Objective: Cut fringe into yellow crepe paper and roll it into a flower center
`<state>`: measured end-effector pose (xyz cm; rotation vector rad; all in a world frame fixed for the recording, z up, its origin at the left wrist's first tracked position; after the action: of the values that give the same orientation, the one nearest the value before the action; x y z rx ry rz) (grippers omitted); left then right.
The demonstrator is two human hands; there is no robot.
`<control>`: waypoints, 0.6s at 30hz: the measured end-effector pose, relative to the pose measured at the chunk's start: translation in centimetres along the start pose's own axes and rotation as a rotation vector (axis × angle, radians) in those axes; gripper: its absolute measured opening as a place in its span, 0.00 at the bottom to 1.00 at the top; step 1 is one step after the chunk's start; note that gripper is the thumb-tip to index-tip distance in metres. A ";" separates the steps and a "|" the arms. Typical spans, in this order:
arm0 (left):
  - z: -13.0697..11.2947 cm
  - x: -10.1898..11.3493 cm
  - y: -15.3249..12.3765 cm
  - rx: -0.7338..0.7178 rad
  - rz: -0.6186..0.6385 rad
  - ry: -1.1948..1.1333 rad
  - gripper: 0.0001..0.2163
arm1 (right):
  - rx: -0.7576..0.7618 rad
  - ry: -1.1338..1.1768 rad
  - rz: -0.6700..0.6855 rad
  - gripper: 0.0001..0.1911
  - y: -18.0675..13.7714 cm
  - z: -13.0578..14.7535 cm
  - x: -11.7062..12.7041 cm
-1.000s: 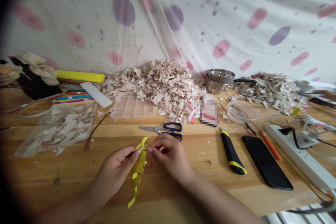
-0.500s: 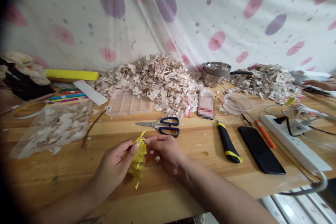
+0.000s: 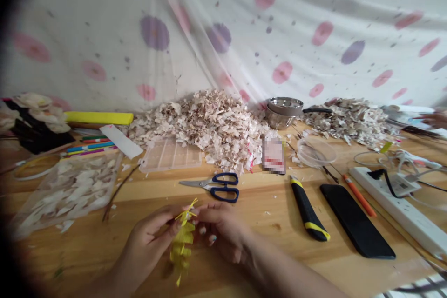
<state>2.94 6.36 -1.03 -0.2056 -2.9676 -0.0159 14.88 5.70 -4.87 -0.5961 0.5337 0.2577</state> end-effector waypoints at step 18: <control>2.9 -0.5 0.1 0.446 -0.071 -0.661 0.13 | 0.189 -0.247 -0.082 0.15 0.2 1.7 1.3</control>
<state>3.01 6.47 -4.02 -0.0473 -3.4995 0.8517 16.55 6.94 -4.48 -0.3947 0.2900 0.1968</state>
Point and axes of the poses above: each hand's wrist, its own y-axis towards the middle knuckle, its own x-axis out of the back of the hand, z = x × y, the point moved 9 cm from there along y, towards the middle knuckle, and after that the axes turned 4 degrees about x, right-handed, at the moved point
